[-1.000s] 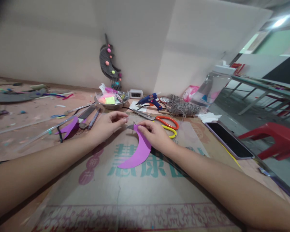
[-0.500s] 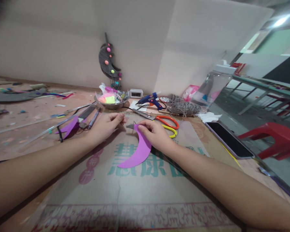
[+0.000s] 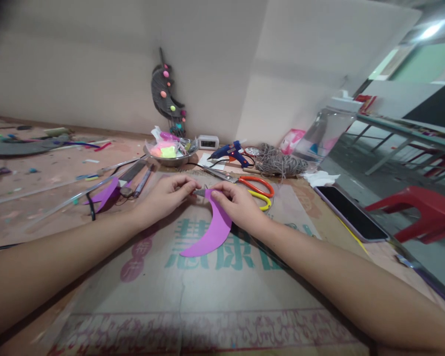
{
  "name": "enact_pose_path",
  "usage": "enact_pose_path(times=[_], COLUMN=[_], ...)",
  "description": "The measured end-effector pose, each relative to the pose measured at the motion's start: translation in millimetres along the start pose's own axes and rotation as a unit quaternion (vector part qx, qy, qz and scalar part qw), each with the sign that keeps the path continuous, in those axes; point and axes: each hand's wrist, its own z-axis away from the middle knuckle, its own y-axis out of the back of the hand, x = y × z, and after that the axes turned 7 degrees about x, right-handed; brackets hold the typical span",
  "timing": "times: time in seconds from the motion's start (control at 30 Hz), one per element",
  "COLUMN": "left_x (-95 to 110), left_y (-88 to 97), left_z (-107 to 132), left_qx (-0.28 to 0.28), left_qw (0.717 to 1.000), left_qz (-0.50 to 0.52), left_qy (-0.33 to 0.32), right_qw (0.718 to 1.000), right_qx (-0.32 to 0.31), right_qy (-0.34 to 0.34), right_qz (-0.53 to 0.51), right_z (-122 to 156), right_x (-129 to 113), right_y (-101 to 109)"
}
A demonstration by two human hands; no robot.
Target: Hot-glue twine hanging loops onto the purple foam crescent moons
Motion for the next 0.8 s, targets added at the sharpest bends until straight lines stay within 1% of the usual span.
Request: enact_pose_path(times=[0.1, 0.17, 0.3, 0.53, 0.7, 0.8], left_x=[2.4, 3.4, 4.5, 3.0, -2.4, -2.6], left_y=[1.5, 2.2, 1.9, 2.3, 2.1, 1.4], left_z=[0.0, -0.4, -1.1, -1.8, -3.1, -3.6], left_qx=[0.021, 0.028, 0.022, 0.014, 0.042, 0.044], left_qw=[1.0, 0.999, 1.0, 0.999, 0.999, 0.999], left_qz=[-0.02, -0.013, -0.006, -0.028, -0.022, -0.02], left_qy=[0.0, 0.01, 0.021, -0.01, 0.014, 0.021], right_qw=[1.0, 1.0, 1.0, 1.0, 1.0, 1.0], right_qx=[0.003, 0.001, -0.001, -0.005, -0.01, -0.01], right_qy=[-0.007, -0.013, -0.014, 0.001, -0.012, -0.019], right_qz=[-0.006, -0.013, -0.015, -0.013, -0.015, -0.011], right_z=[0.3, 0.3, 0.1, 0.1, 0.4, 0.6], right_x=[-0.3, -0.3, 0.3, 1.8, 0.0, -1.7], right_y=[-0.4, -0.4, -0.2, 0.0, 0.4, 0.3])
